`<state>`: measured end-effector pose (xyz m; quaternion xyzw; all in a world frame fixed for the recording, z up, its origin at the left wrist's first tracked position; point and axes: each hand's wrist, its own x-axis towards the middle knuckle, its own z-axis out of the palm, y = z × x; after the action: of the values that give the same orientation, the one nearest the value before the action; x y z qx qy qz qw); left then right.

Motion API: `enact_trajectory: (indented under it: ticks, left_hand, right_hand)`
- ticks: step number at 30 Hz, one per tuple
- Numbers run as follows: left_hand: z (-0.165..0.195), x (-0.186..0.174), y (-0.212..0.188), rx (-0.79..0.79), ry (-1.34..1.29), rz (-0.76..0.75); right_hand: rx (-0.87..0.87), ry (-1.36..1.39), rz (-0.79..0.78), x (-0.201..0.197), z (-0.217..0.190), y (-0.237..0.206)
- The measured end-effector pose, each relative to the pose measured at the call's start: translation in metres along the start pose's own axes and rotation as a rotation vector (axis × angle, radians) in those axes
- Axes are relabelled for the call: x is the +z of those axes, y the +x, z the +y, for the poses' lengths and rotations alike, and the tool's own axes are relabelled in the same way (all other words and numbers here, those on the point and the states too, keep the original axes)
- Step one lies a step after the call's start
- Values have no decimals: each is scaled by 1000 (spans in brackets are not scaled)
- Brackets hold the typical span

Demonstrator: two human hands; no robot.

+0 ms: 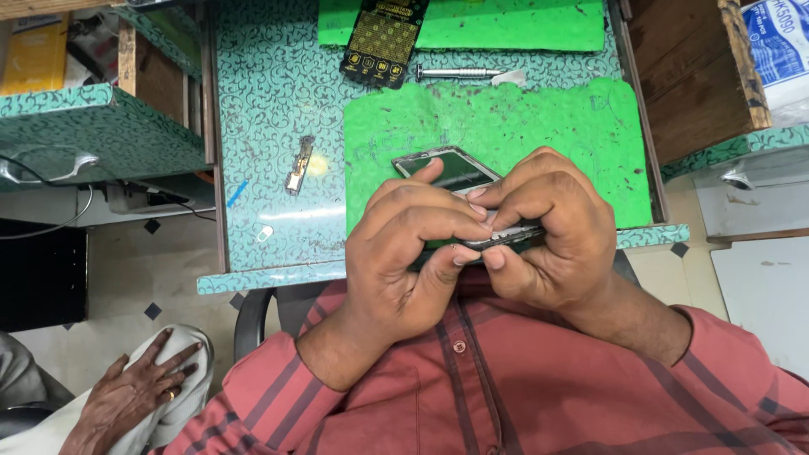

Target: The person fits a small metal bracket onto the edge of a disassembled smartphone frame, pressing and aligning it by hand. They then pick up a screwdriver, place it on the work mat, and continue pressing the bracket and frame edges together to seat the part.

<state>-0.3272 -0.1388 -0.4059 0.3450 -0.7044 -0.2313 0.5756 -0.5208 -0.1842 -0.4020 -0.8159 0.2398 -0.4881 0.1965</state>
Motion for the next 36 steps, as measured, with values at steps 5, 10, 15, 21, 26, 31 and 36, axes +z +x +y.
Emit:
enact_trajectory:
  ticks: [5,10,15,21,26,31,36]
  left_hand:
    - [6,4,-5,-12,10,-3]
    - [10,7,-4,-23,9,-1]
    - [11,7,-3,-46,5,0]
    - [13,8,-3,-38,6,-2]
    - [13,7,-2,-26,14,3]
    - [12,5,-1,-12,15,-12]
    - [12,5,2,-5,12,-16]
  right_hand:
    - [20,12,13,-3,-5,-8]
    - [16,-3,1,-7,-7,-8]
    - [18,-14,-4,-10,-8,-9]
    - [19,-6,6,-11,-8,-10]
    - [17,-27,4,-11,-11,-9]
    - [19,5,6,-10,-10,-8]
    - [41,28,-2,-12,-6,-12]
